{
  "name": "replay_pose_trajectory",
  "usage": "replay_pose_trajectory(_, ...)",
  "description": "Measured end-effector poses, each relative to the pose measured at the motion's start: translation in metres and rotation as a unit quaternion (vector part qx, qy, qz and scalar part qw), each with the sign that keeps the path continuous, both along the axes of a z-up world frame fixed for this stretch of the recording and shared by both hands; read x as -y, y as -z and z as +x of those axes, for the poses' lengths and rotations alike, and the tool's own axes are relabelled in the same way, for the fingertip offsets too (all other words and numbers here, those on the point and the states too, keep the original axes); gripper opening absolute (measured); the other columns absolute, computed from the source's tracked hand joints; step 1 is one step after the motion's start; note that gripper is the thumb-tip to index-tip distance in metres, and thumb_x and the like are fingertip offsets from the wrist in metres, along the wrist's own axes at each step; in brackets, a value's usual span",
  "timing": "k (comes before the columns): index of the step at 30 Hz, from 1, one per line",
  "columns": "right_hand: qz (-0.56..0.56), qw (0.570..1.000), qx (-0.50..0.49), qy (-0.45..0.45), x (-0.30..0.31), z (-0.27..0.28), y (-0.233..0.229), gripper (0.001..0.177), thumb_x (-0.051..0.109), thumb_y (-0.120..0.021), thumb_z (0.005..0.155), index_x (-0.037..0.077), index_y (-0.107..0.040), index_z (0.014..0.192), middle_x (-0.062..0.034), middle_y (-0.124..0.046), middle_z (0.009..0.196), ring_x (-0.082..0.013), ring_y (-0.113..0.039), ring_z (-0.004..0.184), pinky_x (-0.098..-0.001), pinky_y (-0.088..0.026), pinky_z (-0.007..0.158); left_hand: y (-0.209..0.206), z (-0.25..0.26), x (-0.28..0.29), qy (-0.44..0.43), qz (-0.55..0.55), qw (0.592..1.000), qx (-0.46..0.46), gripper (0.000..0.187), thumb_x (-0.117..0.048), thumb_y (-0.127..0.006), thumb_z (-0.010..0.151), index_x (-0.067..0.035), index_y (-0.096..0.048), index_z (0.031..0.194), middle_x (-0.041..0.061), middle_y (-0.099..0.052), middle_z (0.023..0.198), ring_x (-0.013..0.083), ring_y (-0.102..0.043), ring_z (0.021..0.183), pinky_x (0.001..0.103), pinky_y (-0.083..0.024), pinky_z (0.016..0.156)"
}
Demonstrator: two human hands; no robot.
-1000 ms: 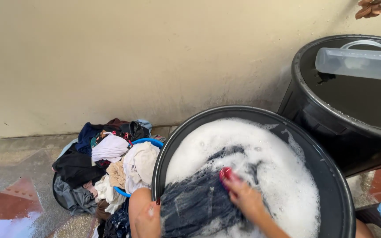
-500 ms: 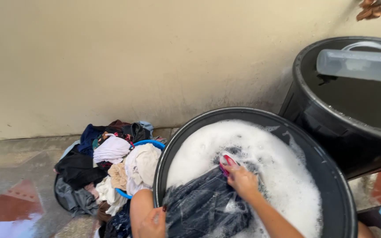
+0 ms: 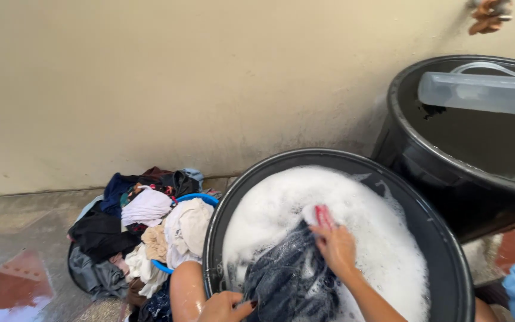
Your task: Wash a pair of denim jeans by hand in a basin of soapy water using a scrub brush.
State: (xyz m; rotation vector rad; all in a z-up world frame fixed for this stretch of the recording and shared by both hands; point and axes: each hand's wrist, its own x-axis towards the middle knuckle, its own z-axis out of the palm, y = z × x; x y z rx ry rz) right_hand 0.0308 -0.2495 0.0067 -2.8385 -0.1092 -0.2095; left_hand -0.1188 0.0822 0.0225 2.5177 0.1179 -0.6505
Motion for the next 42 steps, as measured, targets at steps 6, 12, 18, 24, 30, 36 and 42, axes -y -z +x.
replay_pose_trajectory(6,0.095,0.988,-0.082,-0.086,0.054,-0.117,-0.042,0.094,0.044,-0.095,0.056,0.017,-0.060,0.139,-0.0176,-0.053,0.119,-0.0346,-0.045,0.118,-0.0543,-0.035,0.096,-0.081,0.049,0.059,-0.057,-0.408,0.905,0.103,0.041,-0.032,-0.067,0.097,-0.004,-0.059,0.069,-0.009,-0.045,0.062,0.0053,-0.037,0.061,0.030,-0.029,0.051)
replay_pose_trajectory(12,0.062,0.988,-0.139,-0.033,0.037,-0.125,-0.021,0.060,0.029,-0.088,0.071,0.014,-0.061,0.124,-0.0079,-0.060,0.116,-0.0251,-0.053,0.122,-0.0474,-0.030,0.112,-0.157,0.075,0.117,-0.008,-0.528,0.838,0.138,0.032,-0.021,-0.064,0.100,-0.002,-0.066,0.075,-0.007,-0.057,0.069,0.0038,-0.045,0.064,0.025,-0.037,0.055)
replay_pose_trajectory(18,0.031,0.992,0.047,-0.116,0.095,-0.090,-0.209,0.049,0.024,-0.086,0.064,0.017,-0.072,0.111,-0.0027,-0.067,0.108,-0.0216,-0.061,0.107,-0.0477,-0.032,0.101,-0.241,0.067,0.077,-0.038,-0.667,0.721,0.183,0.024,-0.013,-0.059,0.102,0.006,-0.072,0.099,0.005,-0.074,0.092,0.0098,-0.064,0.080,0.027,-0.052,0.073)
replay_pose_trajectory(24,0.003,0.976,0.188,-0.114,0.095,-0.010,-0.263,0.023,0.025,-0.082,0.078,0.015,-0.074,0.097,-0.0051,-0.062,0.097,-0.0248,-0.060,0.102,-0.0490,-0.035,0.099,-0.275,0.083,0.085,-0.086,-0.723,0.634,0.262,0.046,-0.012,-0.071,0.087,-0.009,-0.058,0.131,-0.001,-0.070,0.126,0.0118,-0.066,0.113,0.029,-0.049,0.101)
replay_pose_trajectory(30,0.065,0.970,0.233,0.016,0.038,0.015,-0.204,0.048,0.014,-0.078,0.078,0.019,-0.068,0.124,-0.0128,-0.062,0.106,-0.0297,-0.061,0.098,-0.0528,-0.036,0.090,0.061,0.160,0.087,-0.121,-0.361,0.921,0.084,0.044,-0.028,-0.083,0.077,0.001,-0.075,0.110,0.008,-0.079,0.099,0.0190,-0.073,0.089,0.036,-0.058,0.085)
replay_pose_trajectory(36,0.150,0.974,-0.104,-0.131,-0.027,-0.080,-0.086,0.035,0.030,-0.066,0.093,0.037,-0.064,0.127,-0.0097,-0.060,0.103,-0.0256,-0.069,0.081,-0.0364,-0.059,0.069,0.146,0.079,0.137,-0.238,-0.335,0.905,0.112,0.024,-0.019,-0.077,0.083,-0.002,-0.071,0.099,0.012,-0.076,0.089,0.0237,-0.072,0.082,0.038,-0.055,0.076)
replay_pose_trajectory(42,0.119,0.986,-0.058,-0.101,0.055,-0.021,-0.026,0.042,0.036,-0.067,0.090,0.042,-0.065,0.132,-0.0053,-0.072,0.099,-0.0228,-0.070,0.081,-0.0367,-0.059,0.069,0.079,0.031,0.144,-0.345,-0.345,0.873,0.016,0.020,-0.010,-0.071,0.087,-0.004,-0.064,0.105,0.012,-0.073,0.086,0.0262,-0.072,0.067,0.042,-0.059,0.055)
